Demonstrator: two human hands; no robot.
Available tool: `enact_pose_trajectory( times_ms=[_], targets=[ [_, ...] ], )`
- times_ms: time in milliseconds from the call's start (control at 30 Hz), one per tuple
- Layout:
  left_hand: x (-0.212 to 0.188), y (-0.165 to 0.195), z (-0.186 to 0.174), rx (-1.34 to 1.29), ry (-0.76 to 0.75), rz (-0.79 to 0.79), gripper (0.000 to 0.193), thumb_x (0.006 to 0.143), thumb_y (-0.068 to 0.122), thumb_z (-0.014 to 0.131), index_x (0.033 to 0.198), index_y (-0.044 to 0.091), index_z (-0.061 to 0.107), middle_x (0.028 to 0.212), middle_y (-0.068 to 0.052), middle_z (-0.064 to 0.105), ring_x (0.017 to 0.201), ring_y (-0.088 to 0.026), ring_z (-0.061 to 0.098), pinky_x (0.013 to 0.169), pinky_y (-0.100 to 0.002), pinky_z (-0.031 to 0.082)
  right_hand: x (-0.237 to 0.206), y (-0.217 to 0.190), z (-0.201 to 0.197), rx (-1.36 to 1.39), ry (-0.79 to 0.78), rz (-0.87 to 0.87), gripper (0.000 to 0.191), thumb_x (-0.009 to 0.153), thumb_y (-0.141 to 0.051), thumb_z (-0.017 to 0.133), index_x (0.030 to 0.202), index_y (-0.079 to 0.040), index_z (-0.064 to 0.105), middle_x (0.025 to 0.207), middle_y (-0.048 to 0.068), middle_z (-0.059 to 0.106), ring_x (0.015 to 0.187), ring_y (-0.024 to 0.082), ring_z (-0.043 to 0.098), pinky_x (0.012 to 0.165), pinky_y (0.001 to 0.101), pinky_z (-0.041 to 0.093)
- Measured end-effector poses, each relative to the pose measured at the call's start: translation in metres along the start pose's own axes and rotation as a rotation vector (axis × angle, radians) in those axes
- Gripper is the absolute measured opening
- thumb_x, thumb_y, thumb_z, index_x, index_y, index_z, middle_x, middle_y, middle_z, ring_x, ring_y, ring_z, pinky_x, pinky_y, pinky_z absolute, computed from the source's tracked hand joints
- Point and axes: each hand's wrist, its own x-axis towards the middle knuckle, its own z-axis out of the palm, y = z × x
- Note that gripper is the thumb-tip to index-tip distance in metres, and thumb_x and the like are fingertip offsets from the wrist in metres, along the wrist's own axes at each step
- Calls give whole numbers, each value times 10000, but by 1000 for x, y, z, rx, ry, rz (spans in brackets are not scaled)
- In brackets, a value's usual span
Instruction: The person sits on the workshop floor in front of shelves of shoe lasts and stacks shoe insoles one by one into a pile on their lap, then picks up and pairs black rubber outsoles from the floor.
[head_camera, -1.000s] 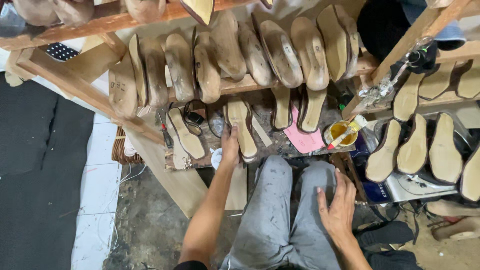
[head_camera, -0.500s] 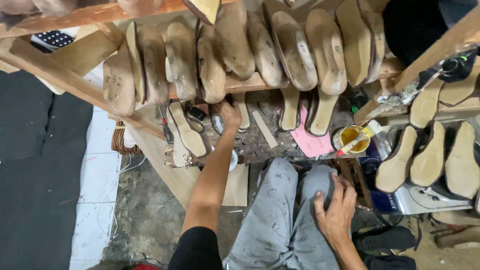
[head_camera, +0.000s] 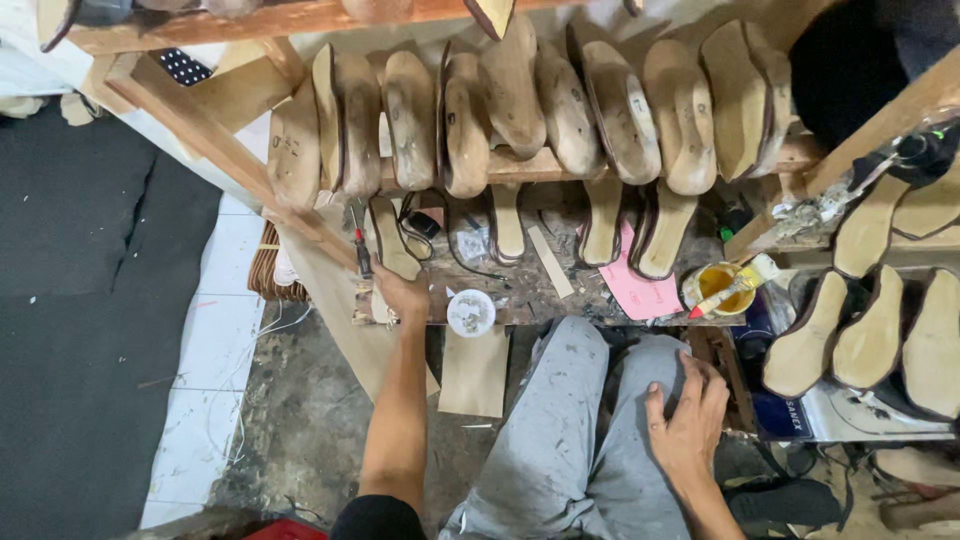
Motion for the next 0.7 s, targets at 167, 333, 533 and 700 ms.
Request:
enact_pose_trajectory(
  times_ms=[167, 333, 533, 700],
  targets=[
    [-9, 14, -9, -921, -121, -128, 723, 840, 10, 798, 1453, -26, 417, 1354, -197, 585, 1224, -308, 608, 1050, -407, 512, 6, 4, 3, 1, 34, 21, 614, 883, -219, 671, 1436, -4, 512, 1362, 260, 496, 1250, 443, 471, 1079, 520, 386],
    [-48, 66, -78, -920, -741, -27, 766, 788, -77, 699, 1513, 8, 467, 1469, -113, 553, 1291, -176, 567, 1075, -294, 448, 8, 9, -5, 5, 38, 16, 605, 907, -217, 660, 1453, -10, 501, 1377, 250, 499, 1264, 440, 469, 1087, 519, 387],
    [-56, 128, -114, -767, -818, 71, 677, 783, -38, 792, 1406, 15, 532, 1246, -141, 661, 1138, -177, 633, 976, -296, 516, 12, 12, -9, -22, 22, 41, 596, 915, -208, 656, 1458, -14, 506, 1378, 253, 491, 1273, 441, 456, 1076, 514, 391],
    [-39, 128, -34, -1187, -565, -137, 474, 895, 1, 763, 1323, -43, 563, 1209, -105, 680, 1099, -176, 641, 965, -316, 523, 11, 7, -11, -8, 36, 38, 591, 906, -202, 652, 1445, -9, 506, 1374, 238, 498, 1272, 432, 463, 1091, 514, 391]
  ],
)
